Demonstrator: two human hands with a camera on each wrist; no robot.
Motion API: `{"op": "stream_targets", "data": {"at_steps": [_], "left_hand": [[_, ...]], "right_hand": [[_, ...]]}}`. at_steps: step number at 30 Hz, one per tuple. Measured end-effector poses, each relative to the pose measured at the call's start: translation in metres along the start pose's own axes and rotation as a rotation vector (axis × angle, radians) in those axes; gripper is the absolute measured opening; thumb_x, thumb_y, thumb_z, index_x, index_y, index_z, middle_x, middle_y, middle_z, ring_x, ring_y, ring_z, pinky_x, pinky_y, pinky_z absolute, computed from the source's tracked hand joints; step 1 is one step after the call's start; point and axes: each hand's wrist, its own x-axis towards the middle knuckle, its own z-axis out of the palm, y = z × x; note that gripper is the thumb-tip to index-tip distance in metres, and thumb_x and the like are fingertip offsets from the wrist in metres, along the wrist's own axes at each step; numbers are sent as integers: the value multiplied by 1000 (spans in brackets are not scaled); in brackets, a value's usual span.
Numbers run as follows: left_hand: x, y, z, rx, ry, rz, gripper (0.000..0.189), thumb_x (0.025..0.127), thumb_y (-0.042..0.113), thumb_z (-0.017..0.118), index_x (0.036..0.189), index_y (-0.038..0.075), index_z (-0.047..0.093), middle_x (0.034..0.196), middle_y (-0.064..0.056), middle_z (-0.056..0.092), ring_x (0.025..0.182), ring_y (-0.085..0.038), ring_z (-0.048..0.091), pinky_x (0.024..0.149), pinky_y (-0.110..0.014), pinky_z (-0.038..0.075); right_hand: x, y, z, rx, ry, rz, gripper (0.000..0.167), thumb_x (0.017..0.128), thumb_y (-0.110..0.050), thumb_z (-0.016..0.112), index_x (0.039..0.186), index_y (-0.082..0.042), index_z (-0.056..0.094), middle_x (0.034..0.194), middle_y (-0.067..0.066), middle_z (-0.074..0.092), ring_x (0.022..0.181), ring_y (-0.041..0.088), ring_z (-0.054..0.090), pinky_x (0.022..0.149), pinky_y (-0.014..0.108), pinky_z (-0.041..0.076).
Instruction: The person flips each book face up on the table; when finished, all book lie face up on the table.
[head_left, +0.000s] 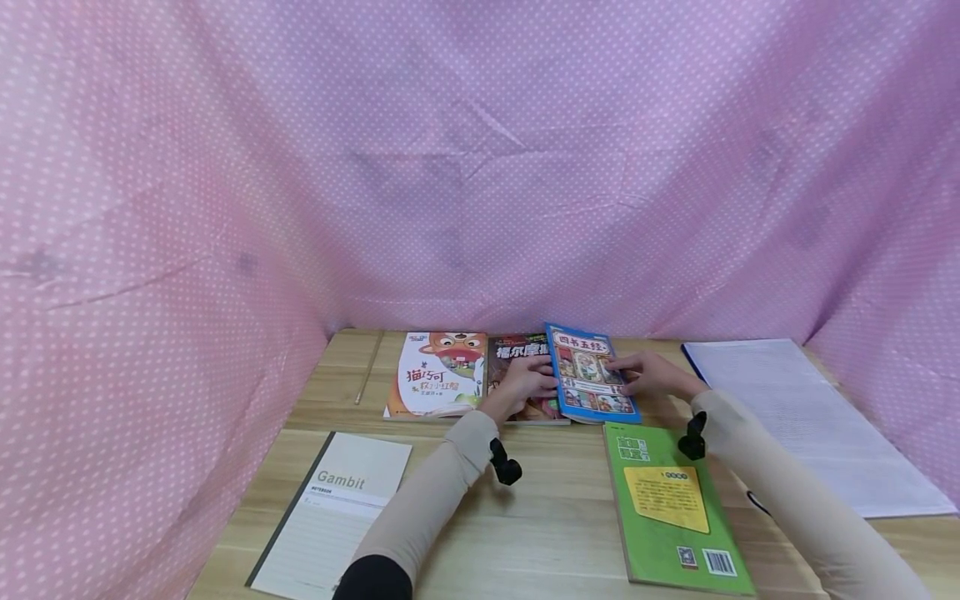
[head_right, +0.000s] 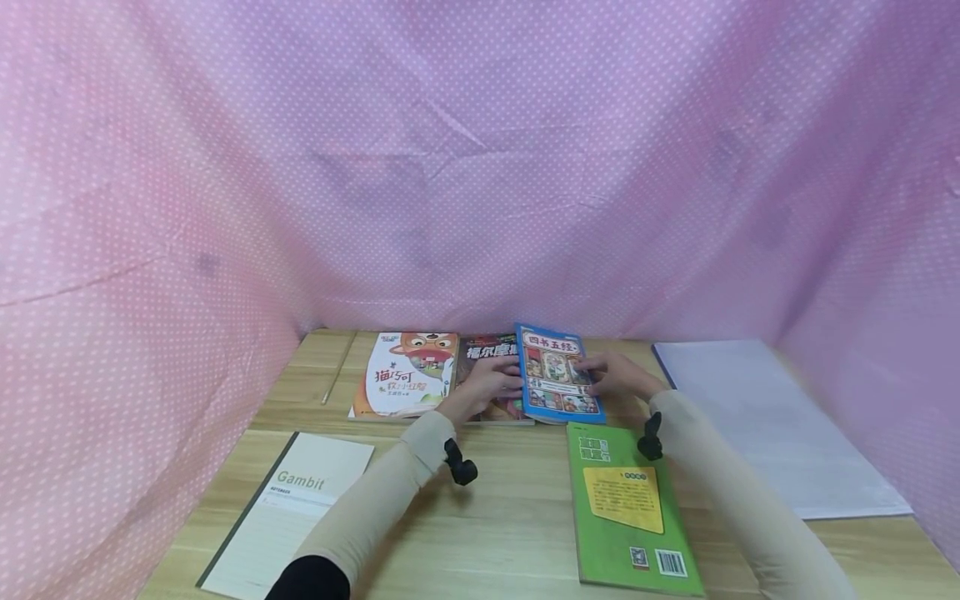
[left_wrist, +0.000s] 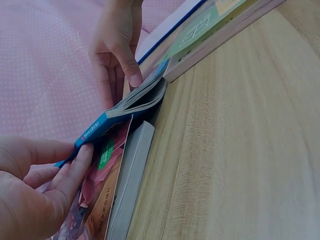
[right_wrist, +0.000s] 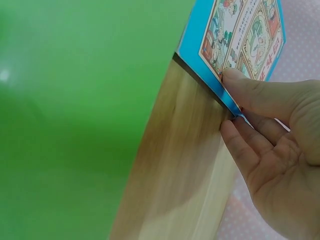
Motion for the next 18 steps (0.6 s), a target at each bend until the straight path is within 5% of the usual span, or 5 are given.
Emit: {"op": "stream_targets", "data": {"at_steps": [18], "left_hand": [[4,-3,14,69,0,7,53,91,-10,66,142,1,57,114,-15,69,91,-25,76,80,-33,65]], "right_hand": [[-5,9,-7,-3,-8,85,50,92,-10,74,140,-7,62,152,33,43,142,53,37,114,65,38]]}}
